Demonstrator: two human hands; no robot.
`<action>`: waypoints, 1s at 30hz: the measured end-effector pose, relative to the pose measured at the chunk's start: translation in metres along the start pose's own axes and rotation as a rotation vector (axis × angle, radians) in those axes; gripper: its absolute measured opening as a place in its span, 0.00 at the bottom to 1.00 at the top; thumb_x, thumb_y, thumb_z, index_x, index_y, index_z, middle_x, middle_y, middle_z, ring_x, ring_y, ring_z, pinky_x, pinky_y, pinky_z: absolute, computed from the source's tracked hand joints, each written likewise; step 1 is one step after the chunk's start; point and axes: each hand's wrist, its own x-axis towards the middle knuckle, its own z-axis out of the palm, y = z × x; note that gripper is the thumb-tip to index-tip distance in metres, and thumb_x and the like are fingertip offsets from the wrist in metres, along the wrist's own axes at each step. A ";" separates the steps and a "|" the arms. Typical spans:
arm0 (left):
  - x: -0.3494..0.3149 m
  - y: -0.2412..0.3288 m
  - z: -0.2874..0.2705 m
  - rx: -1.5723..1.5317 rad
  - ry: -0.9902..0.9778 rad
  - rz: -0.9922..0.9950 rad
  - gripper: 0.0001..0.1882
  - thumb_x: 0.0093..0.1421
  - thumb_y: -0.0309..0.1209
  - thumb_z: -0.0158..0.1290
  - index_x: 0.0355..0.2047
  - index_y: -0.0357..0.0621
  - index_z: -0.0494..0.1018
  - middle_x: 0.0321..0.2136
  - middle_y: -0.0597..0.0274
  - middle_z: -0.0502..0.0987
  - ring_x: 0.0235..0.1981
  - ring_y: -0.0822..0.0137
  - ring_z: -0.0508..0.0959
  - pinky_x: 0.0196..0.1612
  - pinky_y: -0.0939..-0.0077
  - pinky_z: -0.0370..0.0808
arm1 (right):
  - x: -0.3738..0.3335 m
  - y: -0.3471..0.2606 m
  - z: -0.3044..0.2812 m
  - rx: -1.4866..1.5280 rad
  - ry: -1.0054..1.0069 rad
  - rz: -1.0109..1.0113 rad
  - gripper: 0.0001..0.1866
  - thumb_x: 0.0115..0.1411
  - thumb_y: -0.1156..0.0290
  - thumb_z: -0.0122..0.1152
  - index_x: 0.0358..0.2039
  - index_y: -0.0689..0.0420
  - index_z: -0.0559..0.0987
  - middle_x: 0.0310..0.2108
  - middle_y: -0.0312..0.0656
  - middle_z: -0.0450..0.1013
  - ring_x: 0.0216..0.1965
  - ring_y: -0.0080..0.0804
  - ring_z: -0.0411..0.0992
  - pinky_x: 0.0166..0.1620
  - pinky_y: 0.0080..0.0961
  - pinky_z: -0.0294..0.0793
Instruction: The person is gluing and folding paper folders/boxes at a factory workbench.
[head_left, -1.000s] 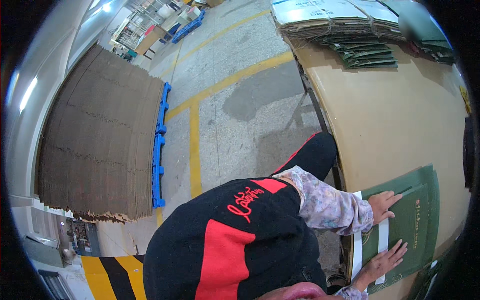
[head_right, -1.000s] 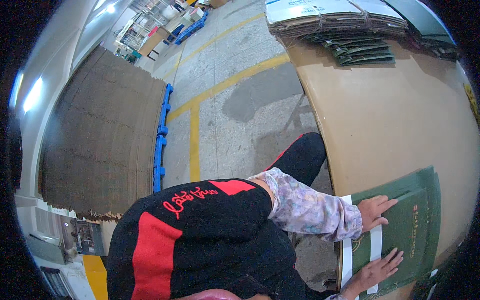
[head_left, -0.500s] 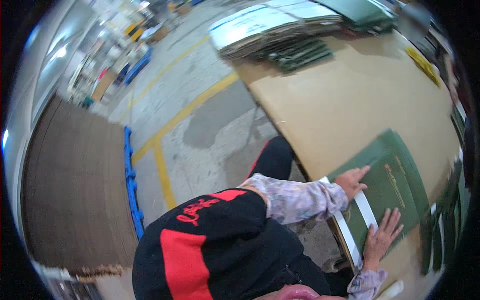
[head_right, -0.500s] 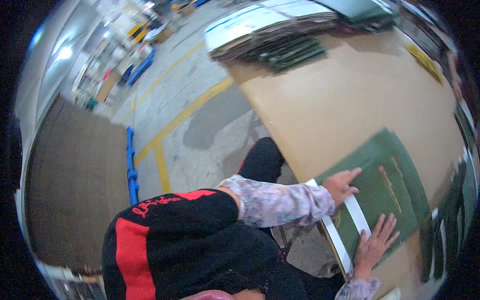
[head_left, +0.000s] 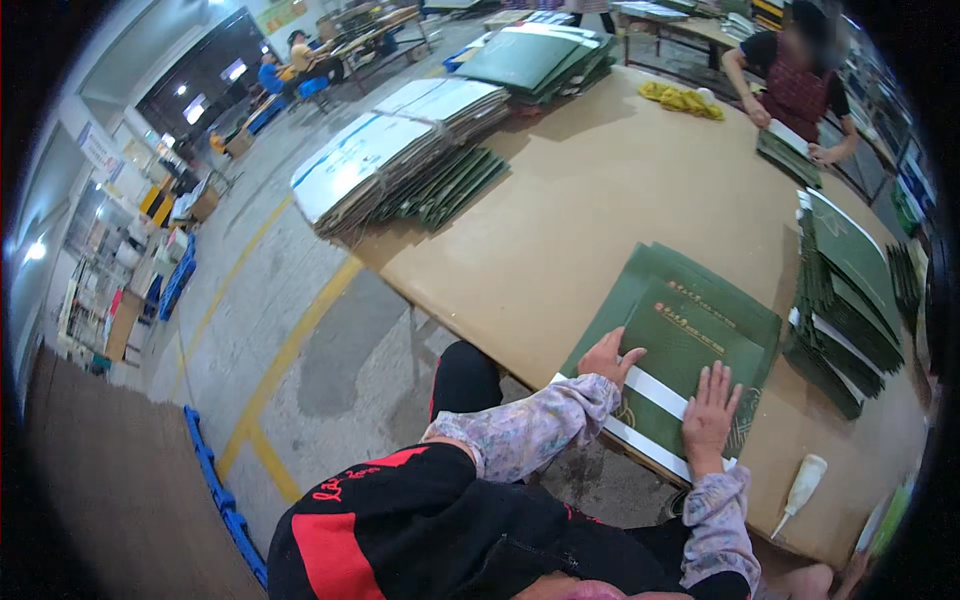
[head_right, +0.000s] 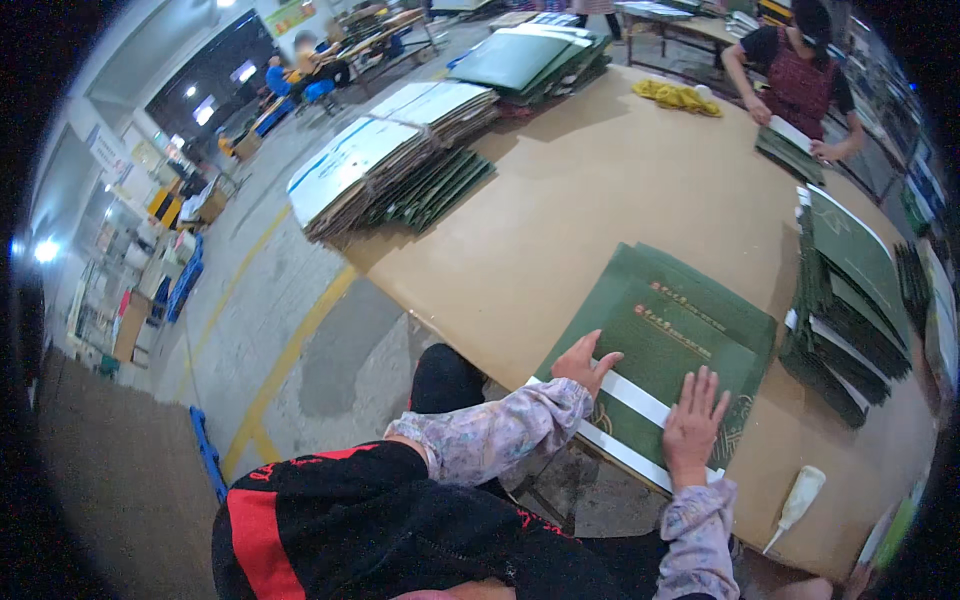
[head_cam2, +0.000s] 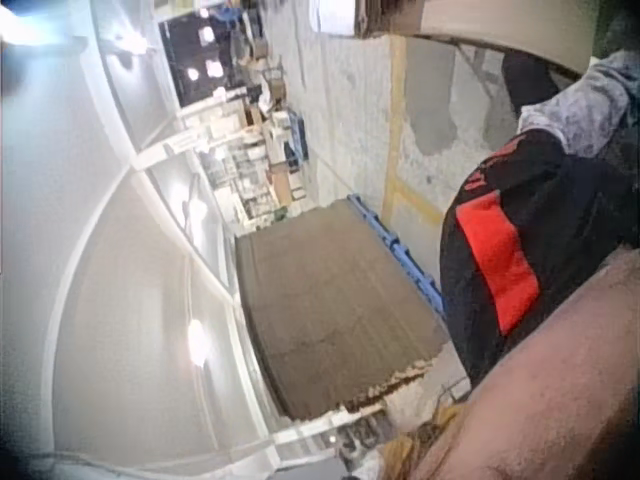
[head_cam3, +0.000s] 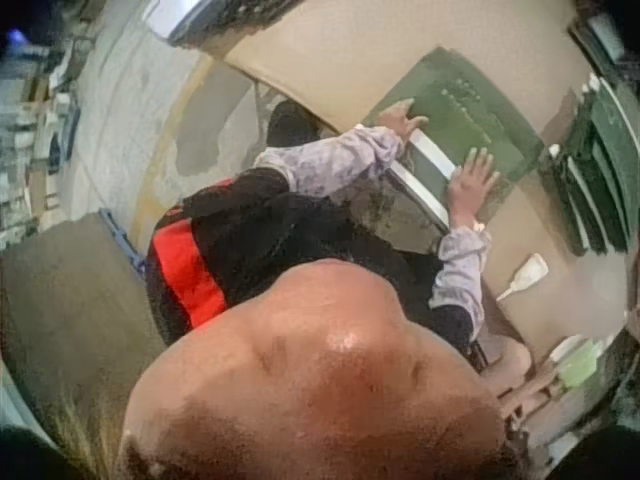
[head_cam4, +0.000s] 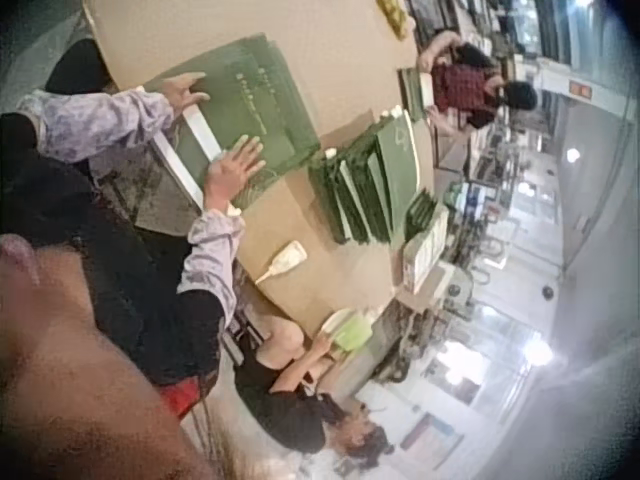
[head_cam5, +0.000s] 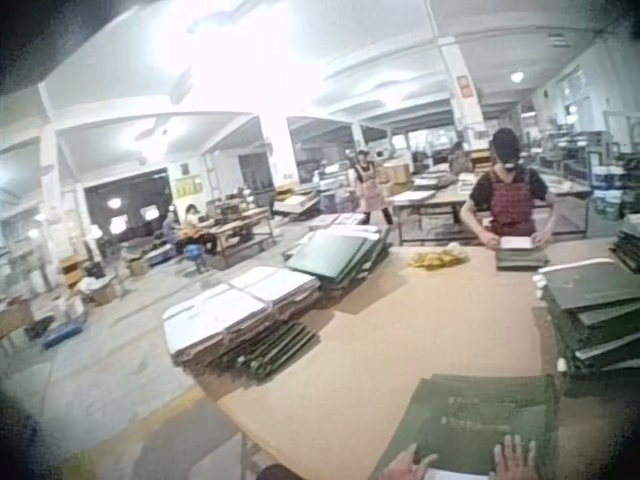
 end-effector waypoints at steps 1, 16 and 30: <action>0.001 0.000 -0.002 0.045 0.011 -0.017 0.33 0.54 0.52 0.56 0.52 0.42 0.69 0.46 0.50 0.75 0.45 0.53 0.76 0.47 0.64 0.73 | 0.004 -0.012 0.015 -0.036 0.041 -0.006 0.31 0.56 0.67 0.49 0.60 0.64 0.61 0.66 0.52 0.49 0.68 0.47 0.44 0.67 0.52 0.36; 0.000 0.001 0.002 -0.039 -0.018 -0.029 0.27 0.54 0.47 0.57 0.48 0.42 0.69 0.41 0.47 0.77 0.43 0.48 0.76 0.45 0.61 0.73 | 0.009 -0.003 -0.025 0.140 -0.026 -0.146 0.36 0.53 0.63 0.57 0.62 0.56 0.61 0.66 0.46 0.51 0.68 0.45 0.45 0.67 0.52 0.38; -0.033 -0.040 -0.082 -0.465 -0.217 0.124 0.11 0.64 0.35 0.50 0.32 0.38 0.72 0.33 0.61 0.70 0.33 0.69 0.71 0.37 0.76 0.70 | -0.030 -0.031 -0.073 0.196 0.167 -0.311 0.15 0.56 0.70 0.58 0.45 0.56 0.76 0.37 0.41 0.71 0.35 0.36 0.70 0.39 0.33 0.69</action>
